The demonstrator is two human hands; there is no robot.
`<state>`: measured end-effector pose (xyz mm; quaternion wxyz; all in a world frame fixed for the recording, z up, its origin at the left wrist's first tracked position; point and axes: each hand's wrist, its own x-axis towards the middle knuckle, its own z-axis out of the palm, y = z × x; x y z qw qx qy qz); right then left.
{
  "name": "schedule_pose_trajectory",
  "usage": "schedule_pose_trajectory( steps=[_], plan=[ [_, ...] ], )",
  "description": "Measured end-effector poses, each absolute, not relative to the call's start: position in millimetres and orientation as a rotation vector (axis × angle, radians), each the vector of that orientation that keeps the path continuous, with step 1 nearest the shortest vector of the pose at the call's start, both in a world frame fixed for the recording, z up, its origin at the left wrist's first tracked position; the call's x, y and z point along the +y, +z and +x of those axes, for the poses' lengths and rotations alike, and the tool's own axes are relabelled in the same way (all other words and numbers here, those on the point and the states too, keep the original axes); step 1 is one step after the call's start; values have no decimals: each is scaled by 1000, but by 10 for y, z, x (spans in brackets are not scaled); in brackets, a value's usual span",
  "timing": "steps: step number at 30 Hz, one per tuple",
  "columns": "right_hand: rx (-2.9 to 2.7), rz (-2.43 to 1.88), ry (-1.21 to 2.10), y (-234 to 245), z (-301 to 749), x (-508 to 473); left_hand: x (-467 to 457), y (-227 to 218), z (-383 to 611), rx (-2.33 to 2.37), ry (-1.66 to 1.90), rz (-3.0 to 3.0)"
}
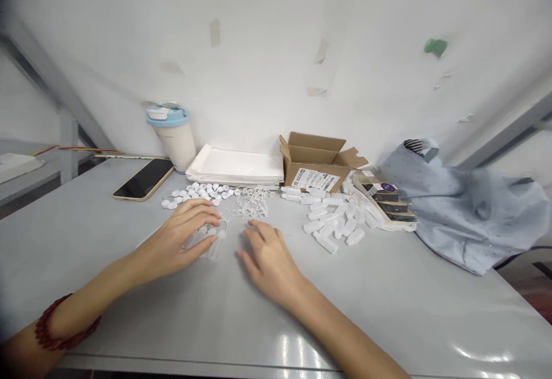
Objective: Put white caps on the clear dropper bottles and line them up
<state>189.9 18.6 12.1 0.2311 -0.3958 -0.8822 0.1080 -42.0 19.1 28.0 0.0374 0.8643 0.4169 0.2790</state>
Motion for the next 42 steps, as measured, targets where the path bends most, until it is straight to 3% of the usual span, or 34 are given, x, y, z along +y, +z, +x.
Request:
schedule_pose_trajectory(
  steps=[5, 11, 17, 22, 42],
  plan=[
    [-2394, -1411, 208, 293, 2230, 488, 259, 256, -411, 1343, 889, 2598],
    [-2406, -1865, 88, 486, 2613, 700, 520, 312, -340, 1168, 609, 2788],
    [-2437, -1964, 197, 569, 2713, 694, 785, 377, -198, 1192, 270, 2874],
    [-2501, -2028, 169, 614, 2639, 650, 811, 336, -158, 1221, 215, 2848],
    [-2548, -1990, 17, 426, 2628, 719, 729, 283, -367, 1579, 912, 2173]
  ],
)
